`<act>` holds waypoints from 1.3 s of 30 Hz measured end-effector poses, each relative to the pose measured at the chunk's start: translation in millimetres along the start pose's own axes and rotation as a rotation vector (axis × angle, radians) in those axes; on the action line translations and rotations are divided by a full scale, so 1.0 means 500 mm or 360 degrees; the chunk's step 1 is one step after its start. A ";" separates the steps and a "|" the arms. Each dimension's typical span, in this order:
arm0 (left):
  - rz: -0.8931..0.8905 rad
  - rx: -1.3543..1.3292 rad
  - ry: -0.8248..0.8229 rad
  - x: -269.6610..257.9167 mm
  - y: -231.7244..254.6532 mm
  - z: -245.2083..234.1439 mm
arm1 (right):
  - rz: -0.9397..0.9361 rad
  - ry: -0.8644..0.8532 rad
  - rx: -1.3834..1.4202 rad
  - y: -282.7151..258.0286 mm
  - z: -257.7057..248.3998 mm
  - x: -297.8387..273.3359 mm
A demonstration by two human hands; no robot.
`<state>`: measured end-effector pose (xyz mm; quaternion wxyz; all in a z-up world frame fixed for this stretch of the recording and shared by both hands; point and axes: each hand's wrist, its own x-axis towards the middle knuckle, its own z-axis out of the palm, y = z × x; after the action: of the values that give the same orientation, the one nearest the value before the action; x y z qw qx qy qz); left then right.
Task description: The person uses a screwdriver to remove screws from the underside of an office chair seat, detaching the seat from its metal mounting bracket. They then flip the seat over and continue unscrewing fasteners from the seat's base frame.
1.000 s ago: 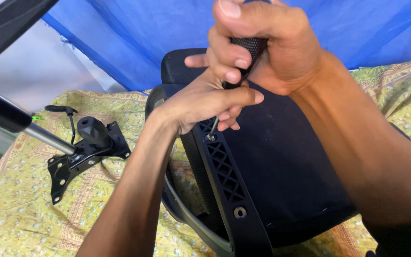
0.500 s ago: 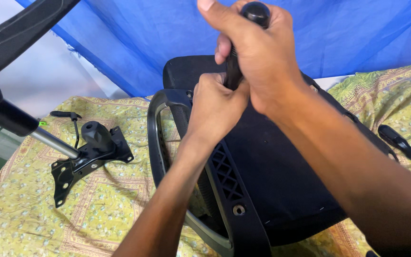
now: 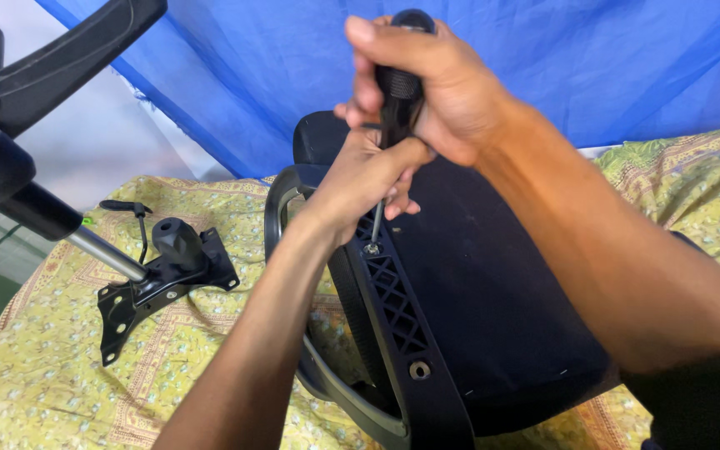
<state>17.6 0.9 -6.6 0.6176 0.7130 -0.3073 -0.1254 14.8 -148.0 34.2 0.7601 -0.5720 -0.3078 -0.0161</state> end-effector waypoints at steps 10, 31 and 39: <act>0.0070 0.0649 0.0710 -0.001 0.009 0.058 | -0.0040 0.0974 -0.0343 -0.010 0.078 -0.024; -0.0002 0.0347 0.0692 -0.026 0.018 0.038 | 0.0002 0.0828 -0.0312 -0.019 0.103 -0.024; -0.0171 0.0230 -0.0129 -0.028 0.037 -0.014 | -0.0033 -0.0090 -0.0166 -0.029 0.049 -0.027</act>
<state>5.5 13.9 9.9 0.5441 0.7654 -0.3015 -0.1647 -12.8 -135.8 43.8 0.7200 -0.6080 -0.3337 -0.0238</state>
